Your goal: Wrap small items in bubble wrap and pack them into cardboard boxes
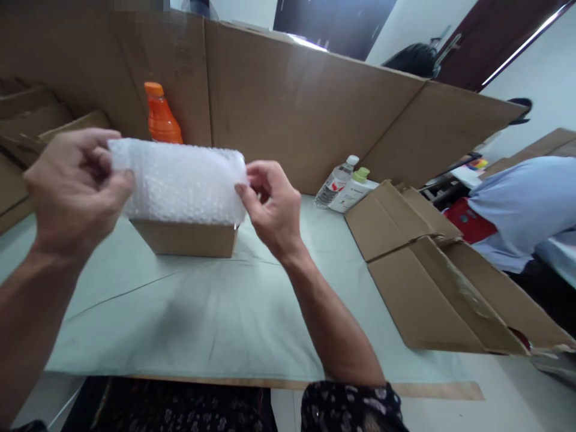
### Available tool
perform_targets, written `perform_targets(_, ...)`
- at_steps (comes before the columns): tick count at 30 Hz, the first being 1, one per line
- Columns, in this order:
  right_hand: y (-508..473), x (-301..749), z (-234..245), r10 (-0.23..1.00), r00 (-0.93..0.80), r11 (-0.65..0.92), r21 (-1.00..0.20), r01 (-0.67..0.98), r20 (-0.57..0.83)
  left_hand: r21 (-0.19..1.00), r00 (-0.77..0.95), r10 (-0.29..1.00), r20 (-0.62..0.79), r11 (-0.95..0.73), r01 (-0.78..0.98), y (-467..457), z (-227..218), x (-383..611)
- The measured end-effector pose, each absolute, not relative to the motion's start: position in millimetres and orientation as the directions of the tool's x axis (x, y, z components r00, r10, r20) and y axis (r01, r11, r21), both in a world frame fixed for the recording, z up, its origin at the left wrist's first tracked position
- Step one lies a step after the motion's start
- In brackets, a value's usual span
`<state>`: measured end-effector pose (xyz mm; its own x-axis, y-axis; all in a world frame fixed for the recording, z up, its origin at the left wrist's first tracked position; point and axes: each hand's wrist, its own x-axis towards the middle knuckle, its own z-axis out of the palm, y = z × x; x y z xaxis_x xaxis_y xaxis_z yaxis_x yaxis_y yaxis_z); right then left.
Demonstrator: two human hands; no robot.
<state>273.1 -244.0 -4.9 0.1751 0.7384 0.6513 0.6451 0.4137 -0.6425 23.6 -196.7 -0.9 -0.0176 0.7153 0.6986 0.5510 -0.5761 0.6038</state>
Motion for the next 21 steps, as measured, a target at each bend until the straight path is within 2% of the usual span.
perform_targets(1, -225, 274, 1, 0.762, 0.119, 0.387, -0.596, 0.703, 0.636, 0.574, 0.034, 0.726, 0.687, -0.571, 0.586, -181, 4, 23)
perform_targets(3, -193, 275, 7, 0.857, 0.005, 0.294, -0.497, 0.816, 0.516, 0.524, 0.150, 0.798, 0.584, -0.511, 0.682, -157, 6, 22)
perform_targets(6, -166, 269, 10, 0.975, -0.126, 0.172, -0.269, 0.948, 0.181, 0.440, 0.266, 0.909, 0.321, -0.392, 0.808, -133, -1, 21)
perform_targets(8, -160, 260, 10, 0.985, -0.171, 0.169, -0.108, 0.980, -0.012, 0.389, 0.304, 0.937, 0.172, -0.348, 0.853, -123, -7, 21)
perform_targets(11, -157, 247, 9, 0.972, -0.202, 0.209, 0.048, 0.977, -0.123, 0.306, 0.342, 0.940, 0.017, -0.330, 0.893, -105, -14, 23)
perform_targets(13, -154, 243, 7, 0.971, -0.194, 0.208, 0.089, 0.974, -0.141, 0.257, 0.351, 0.935, -0.046, -0.328, 0.909, -93, -16, 25)
perform_targets(16, -150, 244, 6, 0.972, -0.172, 0.187, 0.086, 0.979, -0.164, 0.243, 0.361, 0.929, -0.081, -0.333, 0.911, -82, -16, 29)
perform_targets(21, -145, 252, 7, 0.975, -0.163, 0.171, 0.046, 0.984, -0.149, 0.348, 0.291, 0.955, 0.054, -0.291, 0.891, -86, -11, 30)
